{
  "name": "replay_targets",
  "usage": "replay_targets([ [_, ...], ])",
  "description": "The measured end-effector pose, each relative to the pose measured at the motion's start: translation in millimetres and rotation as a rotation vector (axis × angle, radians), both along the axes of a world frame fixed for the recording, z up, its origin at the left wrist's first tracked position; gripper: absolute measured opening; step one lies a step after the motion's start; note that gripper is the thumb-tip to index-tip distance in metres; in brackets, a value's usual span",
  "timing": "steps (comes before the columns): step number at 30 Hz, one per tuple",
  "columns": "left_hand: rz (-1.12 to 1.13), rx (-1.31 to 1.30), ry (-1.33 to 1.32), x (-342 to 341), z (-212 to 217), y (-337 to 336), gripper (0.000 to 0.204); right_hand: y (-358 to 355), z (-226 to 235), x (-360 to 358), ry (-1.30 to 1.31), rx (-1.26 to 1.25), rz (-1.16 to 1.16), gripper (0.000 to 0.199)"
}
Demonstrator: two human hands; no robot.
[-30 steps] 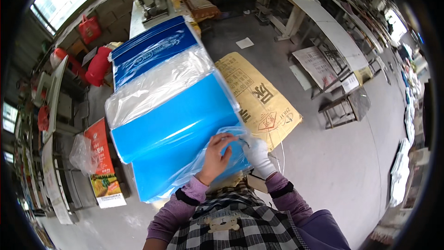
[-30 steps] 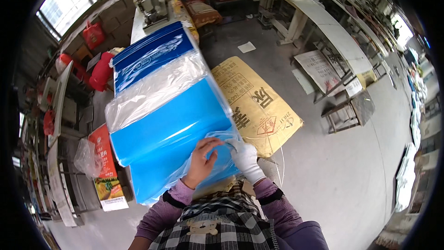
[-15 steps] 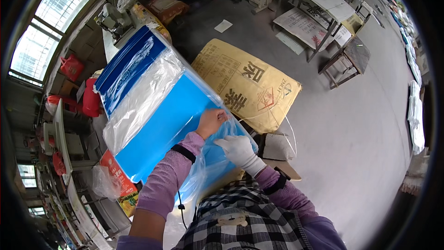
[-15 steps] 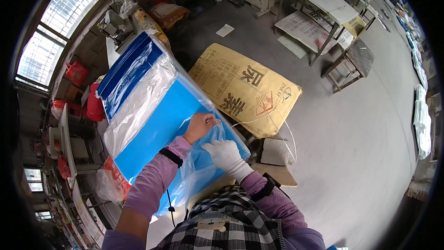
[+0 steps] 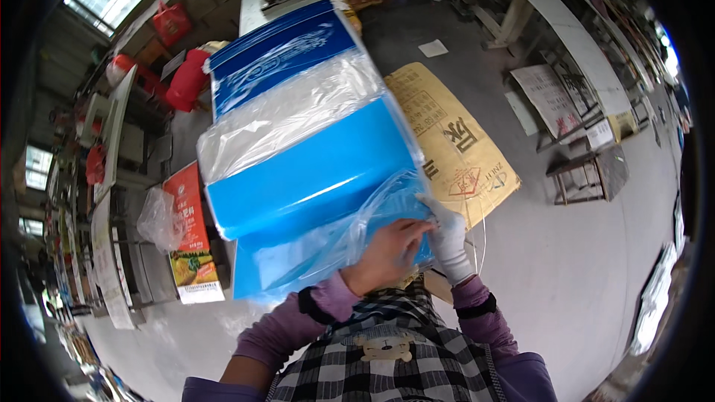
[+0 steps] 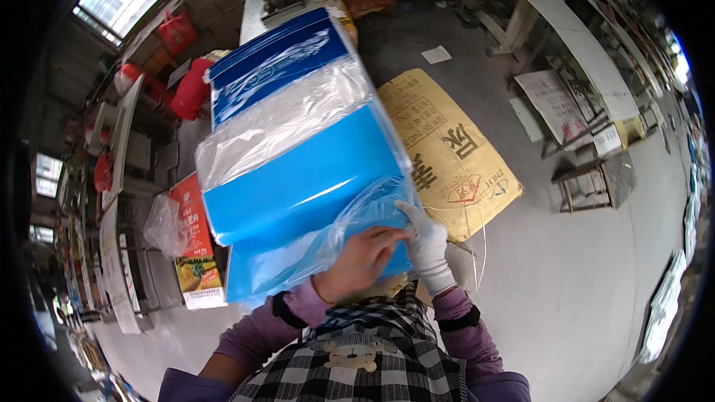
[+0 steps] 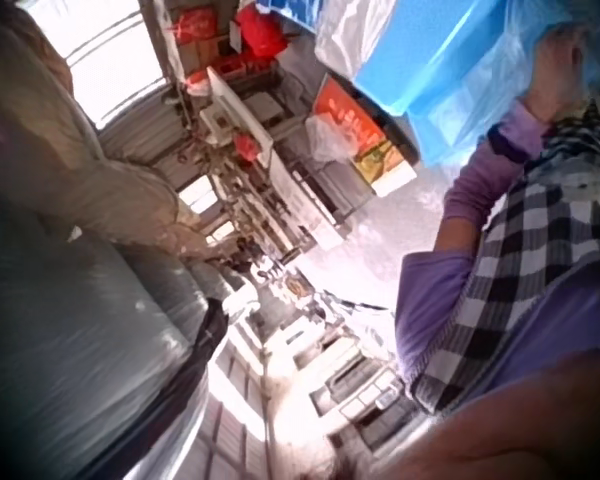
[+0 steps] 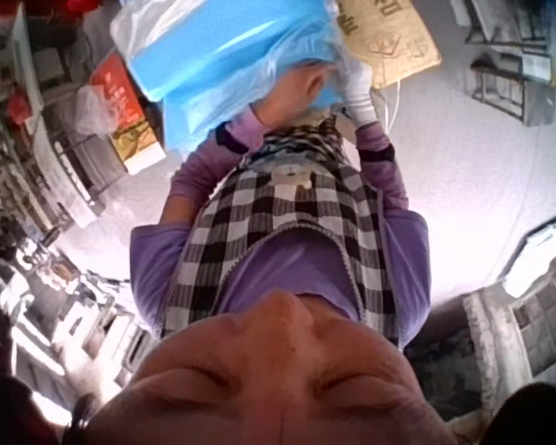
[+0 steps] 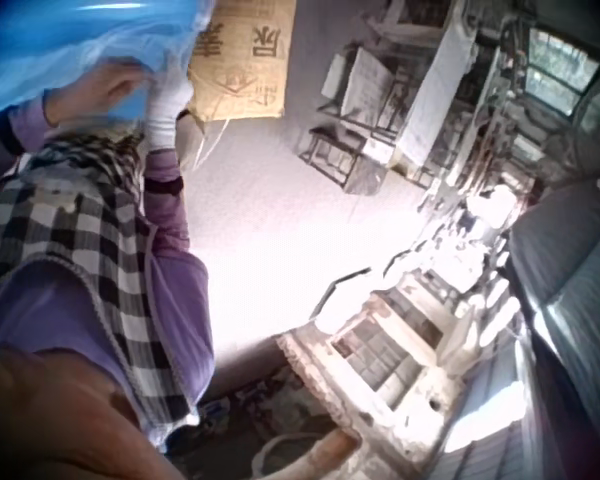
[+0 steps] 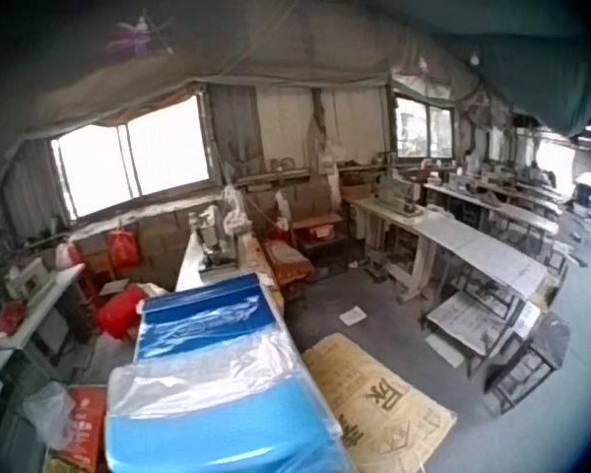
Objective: Checking and sorting large plastic packaging sheets on a workbench.
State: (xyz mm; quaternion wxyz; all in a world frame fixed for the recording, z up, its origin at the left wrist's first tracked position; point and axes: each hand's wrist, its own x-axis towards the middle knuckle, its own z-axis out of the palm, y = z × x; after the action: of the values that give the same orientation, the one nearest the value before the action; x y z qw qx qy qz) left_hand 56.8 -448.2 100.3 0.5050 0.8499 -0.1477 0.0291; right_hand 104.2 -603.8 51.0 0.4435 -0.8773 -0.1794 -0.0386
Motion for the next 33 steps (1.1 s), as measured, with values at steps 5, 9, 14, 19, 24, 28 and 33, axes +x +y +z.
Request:
replay_targets([
  [5, 0.214, 0.439, 0.596, -63.2, -66.3, 32.7, 0.045, -6.8, -0.3, -0.5, 0.127, -0.066, 0.045, 0.03],
  [9, 0.348, 0.976, 0.397, -173.1, -103.6, 87.7, 0.052, -13.4, 1.0, -1.9, 0.107, 0.012, 0.065, 0.032],
  [14, 0.761, 1.038, 0.725, -297.3, -103.2, 198.3, 0.055, -18.9, -14.3, 7.8, 0.109, 0.092, 0.081, 0.037],
  [19, 1.141, 0.56, 0.193, -313.1, -91.3, 203.8, 0.052, -20.2, -19.8, 9.6, 0.08, 0.113, 0.083, 0.037],
  [24, 1.592, 0.306, 0.163, -287.3, -134.1, 187.5, 0.059, -26.0, -30.2, 12.1, 0.192, 0.088, 0.025, 0.041],
  [28, 1.757, 0.286, -0.047, -263.7, -143.6, 200.6, 0.064, -23.7, -34.9, 1.0, 0.161, 0.14, -0.02, 0.042],
  [33, 1.672, -0.018, -0.209, -240.8, -118.1, 244.0, 0.035, -24.3, -31.0, -8.2, 0.218, 0.143, -0.08, 0.041],
])
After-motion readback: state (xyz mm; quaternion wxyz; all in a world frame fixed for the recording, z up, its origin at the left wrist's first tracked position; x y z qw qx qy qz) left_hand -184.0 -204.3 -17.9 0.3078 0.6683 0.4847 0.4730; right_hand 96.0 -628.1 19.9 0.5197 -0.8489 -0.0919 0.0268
